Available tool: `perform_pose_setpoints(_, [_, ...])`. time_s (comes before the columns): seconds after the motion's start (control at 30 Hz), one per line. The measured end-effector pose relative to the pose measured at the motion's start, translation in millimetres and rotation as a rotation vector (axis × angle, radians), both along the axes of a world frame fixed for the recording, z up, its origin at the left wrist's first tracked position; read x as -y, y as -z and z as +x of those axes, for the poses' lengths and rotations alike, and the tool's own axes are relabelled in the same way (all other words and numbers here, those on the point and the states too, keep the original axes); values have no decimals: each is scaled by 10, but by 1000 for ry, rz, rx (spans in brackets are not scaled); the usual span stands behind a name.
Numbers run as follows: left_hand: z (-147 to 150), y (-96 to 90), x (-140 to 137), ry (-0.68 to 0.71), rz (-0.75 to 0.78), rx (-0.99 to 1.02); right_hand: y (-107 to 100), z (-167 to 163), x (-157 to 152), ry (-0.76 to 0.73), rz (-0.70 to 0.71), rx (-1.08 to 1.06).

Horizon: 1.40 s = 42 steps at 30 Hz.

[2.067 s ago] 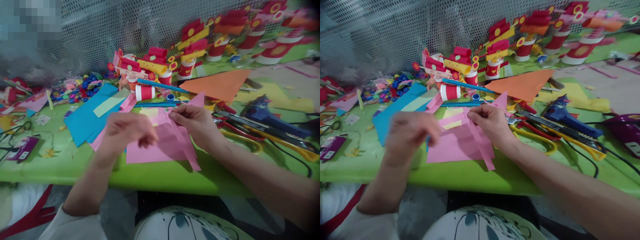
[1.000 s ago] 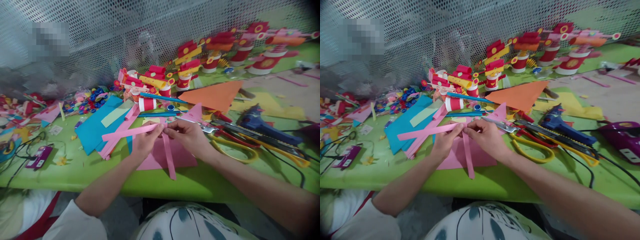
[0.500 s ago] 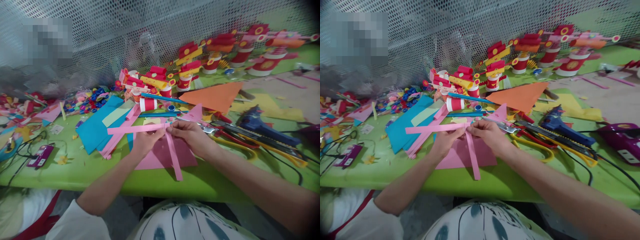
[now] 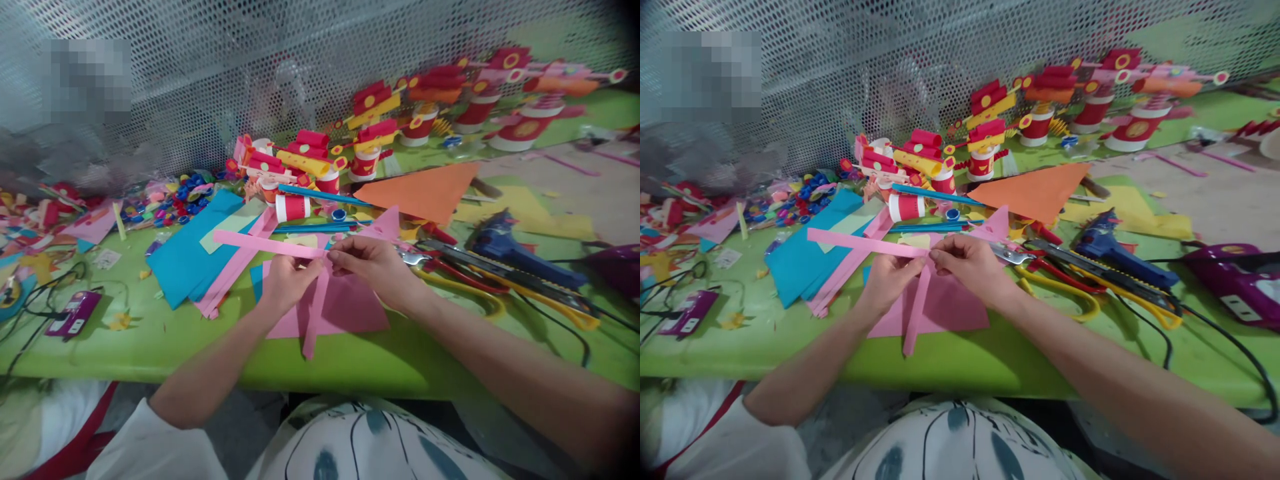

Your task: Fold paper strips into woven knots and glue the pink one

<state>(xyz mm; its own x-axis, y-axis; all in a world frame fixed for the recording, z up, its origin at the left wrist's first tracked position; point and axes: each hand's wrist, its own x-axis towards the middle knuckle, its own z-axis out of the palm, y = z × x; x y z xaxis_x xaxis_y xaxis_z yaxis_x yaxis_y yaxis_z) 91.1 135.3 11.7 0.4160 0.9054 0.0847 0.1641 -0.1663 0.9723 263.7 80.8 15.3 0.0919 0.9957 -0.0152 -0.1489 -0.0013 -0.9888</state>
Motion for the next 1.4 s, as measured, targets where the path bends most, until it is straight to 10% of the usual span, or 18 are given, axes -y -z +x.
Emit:
perform_pose_setpoints(0.5, [8,25,88,30,312,19,14,-49,23,123,19,-13])
perform_pose_setpoints(0.93, [76,51,-5,130,-372,498,-101,-42,73,101,16,-59])
perform_pose_setpoints(1.4, [104,-20,31,86,-560,456,-153,-29,96,92,6,34])
